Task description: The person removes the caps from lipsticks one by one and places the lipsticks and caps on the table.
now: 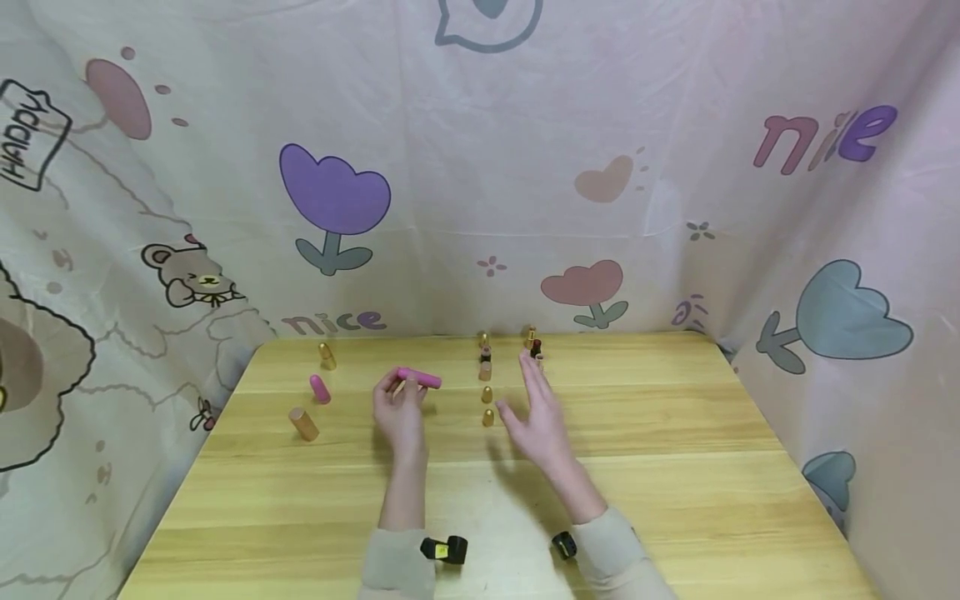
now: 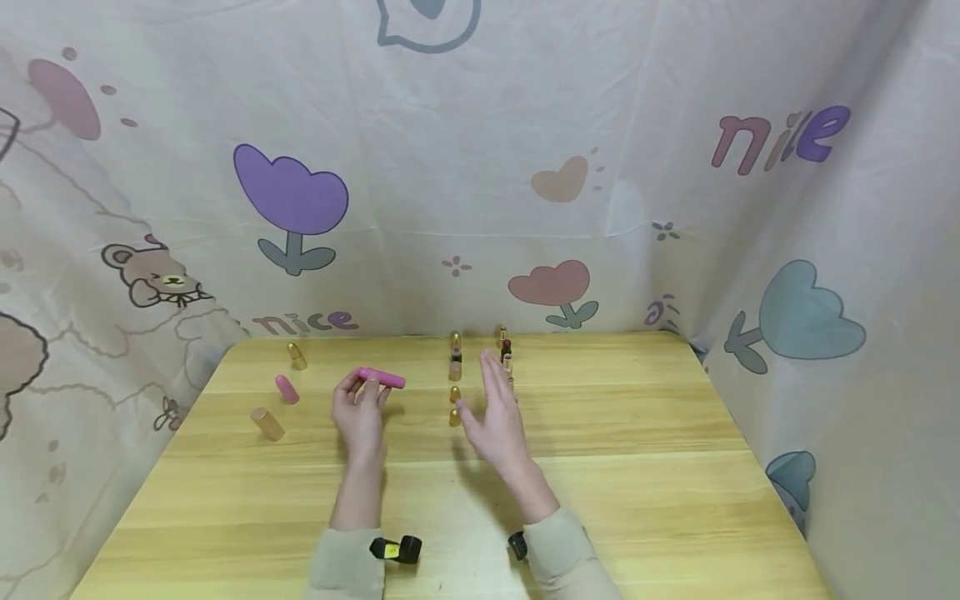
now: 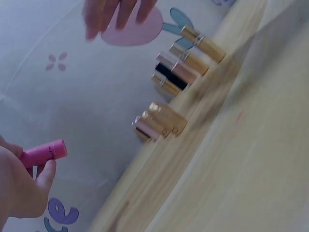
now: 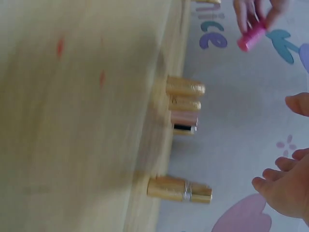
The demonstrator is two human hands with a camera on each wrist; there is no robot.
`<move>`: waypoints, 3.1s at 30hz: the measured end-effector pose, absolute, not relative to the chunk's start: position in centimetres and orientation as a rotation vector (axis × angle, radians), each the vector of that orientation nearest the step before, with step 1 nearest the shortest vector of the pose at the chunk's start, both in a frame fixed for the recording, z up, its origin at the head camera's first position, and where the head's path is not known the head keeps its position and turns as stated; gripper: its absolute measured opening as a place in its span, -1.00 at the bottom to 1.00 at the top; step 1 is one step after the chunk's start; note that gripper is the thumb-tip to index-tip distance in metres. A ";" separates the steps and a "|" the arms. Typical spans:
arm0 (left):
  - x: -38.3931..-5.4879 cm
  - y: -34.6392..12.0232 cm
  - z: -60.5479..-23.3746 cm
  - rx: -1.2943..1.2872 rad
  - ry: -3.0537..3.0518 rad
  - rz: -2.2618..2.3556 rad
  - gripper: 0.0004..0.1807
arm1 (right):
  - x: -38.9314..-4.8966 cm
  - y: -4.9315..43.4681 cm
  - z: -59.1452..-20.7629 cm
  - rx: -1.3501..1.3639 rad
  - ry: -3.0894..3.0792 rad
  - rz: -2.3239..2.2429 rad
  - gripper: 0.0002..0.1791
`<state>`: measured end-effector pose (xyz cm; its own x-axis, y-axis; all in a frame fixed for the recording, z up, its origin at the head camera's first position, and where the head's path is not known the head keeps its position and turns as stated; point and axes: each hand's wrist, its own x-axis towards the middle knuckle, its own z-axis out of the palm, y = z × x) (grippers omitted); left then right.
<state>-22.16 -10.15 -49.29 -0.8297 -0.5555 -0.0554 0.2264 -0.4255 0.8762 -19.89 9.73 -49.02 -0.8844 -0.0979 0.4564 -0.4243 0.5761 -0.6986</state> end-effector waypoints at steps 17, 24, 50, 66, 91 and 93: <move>-20.1 -7.3 -49.3 0.323 -1.437 -2.310 -0.66 | -19.1 6.4 -50.1 0.588 -2.547 1.081 -0.19; -20.0 -6.7 -49.3 0.311 -1.474 -2.302 -0.65 | -18.9 6.0 -50.4 0.651 -2.510 1.015 -0.30; -19.9 -6.1 -49.6 0.299 -1.725 -2.323 -0.65 | -19.6 6.1 -50.7 0.576 -2.416 1.029 -0.62; -19.8 -6.3 -49.6 0.275 -1.704 -2.323 -0.64 | -19.5 6.3 -50.1 0.557 -2.446 1.059 -0.67; -20.2 -10.6 -48.4 0.279 -1.566 -2.151 -0.65 | -19.1 8.8 -49.5 0.405 -2.436 1.229 -0.65; -20.0 -10.4 -48.5 0.252 -1.610 -2.130 -0.64 | -19.0 9.0 -49.4 0.399 -2.397 1.285 -0.65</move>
<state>-20.05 -10.40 -48.45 -0.8792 -0.4597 0.1249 0.2456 -0.2127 0.9457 -19.03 9.01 -49.38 -0.8831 -0.0643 0.4647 -0.4226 0.5393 -0.7284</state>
